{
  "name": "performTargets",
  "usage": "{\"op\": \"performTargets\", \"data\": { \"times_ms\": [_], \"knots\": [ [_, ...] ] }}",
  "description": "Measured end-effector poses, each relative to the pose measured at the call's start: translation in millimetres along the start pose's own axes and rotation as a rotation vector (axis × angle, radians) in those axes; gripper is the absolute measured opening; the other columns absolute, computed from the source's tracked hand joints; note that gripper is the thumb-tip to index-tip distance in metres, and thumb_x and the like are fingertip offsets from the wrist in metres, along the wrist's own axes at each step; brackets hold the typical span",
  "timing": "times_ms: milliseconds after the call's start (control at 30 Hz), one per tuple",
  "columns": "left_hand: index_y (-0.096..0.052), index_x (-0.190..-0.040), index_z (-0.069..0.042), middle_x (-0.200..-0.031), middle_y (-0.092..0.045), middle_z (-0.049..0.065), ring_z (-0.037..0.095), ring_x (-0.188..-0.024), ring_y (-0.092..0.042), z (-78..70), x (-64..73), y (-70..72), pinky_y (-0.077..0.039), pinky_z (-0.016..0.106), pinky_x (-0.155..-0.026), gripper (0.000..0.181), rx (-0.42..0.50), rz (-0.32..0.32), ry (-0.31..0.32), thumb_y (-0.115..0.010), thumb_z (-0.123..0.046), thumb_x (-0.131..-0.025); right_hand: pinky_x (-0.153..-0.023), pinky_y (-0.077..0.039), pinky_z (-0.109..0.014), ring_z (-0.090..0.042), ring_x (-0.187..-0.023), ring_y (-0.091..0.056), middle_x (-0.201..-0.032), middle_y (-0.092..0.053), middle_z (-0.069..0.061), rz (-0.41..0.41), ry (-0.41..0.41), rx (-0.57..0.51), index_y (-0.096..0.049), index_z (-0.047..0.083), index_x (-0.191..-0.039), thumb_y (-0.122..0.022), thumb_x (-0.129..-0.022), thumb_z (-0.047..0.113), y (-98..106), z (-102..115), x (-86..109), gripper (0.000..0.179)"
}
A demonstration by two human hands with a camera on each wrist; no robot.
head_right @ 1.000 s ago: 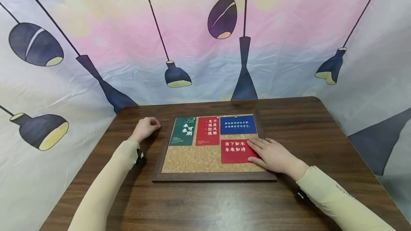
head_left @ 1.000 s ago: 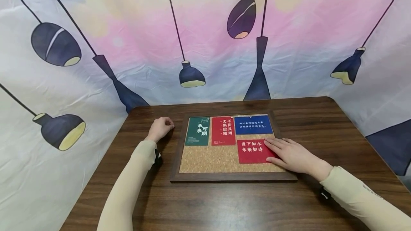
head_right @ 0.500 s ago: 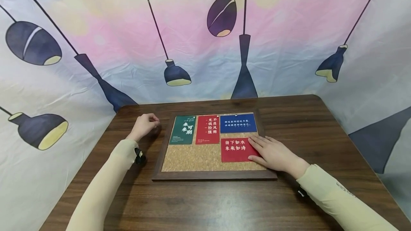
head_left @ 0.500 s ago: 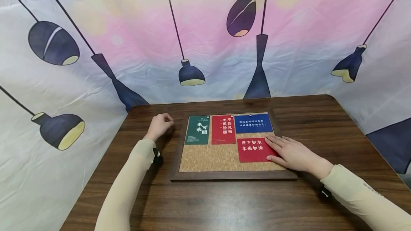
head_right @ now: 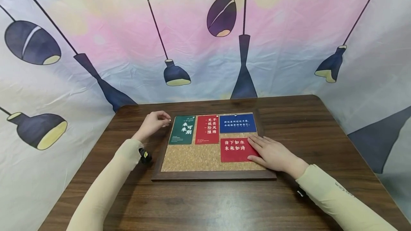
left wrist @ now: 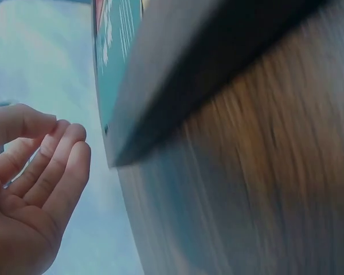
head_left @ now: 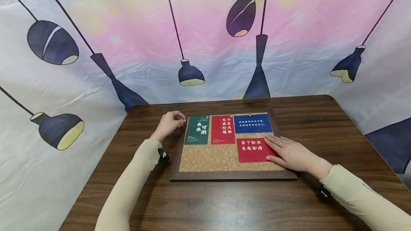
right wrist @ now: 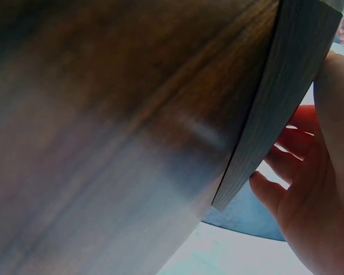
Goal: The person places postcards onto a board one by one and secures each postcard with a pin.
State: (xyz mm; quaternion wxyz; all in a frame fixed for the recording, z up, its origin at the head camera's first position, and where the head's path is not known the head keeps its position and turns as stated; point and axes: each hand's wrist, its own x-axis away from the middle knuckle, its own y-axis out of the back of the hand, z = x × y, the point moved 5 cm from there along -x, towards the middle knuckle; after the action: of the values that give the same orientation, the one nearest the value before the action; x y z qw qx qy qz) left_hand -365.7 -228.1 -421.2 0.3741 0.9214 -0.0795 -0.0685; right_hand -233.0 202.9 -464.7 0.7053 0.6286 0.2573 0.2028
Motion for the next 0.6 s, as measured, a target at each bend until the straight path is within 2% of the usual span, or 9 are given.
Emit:
{"op": "performTargets", "data": {
  "times_ms": [333,600],
  "knots": [
    [-0.072,-0.114,0.000,-0.102,-0.072,0.012,0.031,-0.095,-0.069,-30.4,7.1,-27.0,-0.056,0.044,-0.083,0.022,0.090,0.117,-0.027,-0.064,-0.015,-0.100,-0.108,-0.042,-0.052,-0.032,-0.136,-0.050,-0.151,-0.049,-0.017,-0.006,0.000,0.001,-0.052,0.004,-0.147,-0.059,-0.097,0.056,-1.9,-0.8,0.0,0.073],
    [-0.074,-0.113,-0.005,-0.103,-0.071,0.003,0.022,-0.093,-0.067,-45.7,11.4,-45.0,-0.056,0.042,-0.084,0.022,0.097,0.192,-0.098,-0.071,-0.019,-0.096,-0.108,-0.042,-0.054,-0.034,-0.136,-0.049,-0.151,-0.048,-0.017,0.019,-0.023,-0.021,-0.052,0.005,-0.147,-0.060,-0.096,0.056,2.3,1.7,0.8,0.073]
  ]
}}
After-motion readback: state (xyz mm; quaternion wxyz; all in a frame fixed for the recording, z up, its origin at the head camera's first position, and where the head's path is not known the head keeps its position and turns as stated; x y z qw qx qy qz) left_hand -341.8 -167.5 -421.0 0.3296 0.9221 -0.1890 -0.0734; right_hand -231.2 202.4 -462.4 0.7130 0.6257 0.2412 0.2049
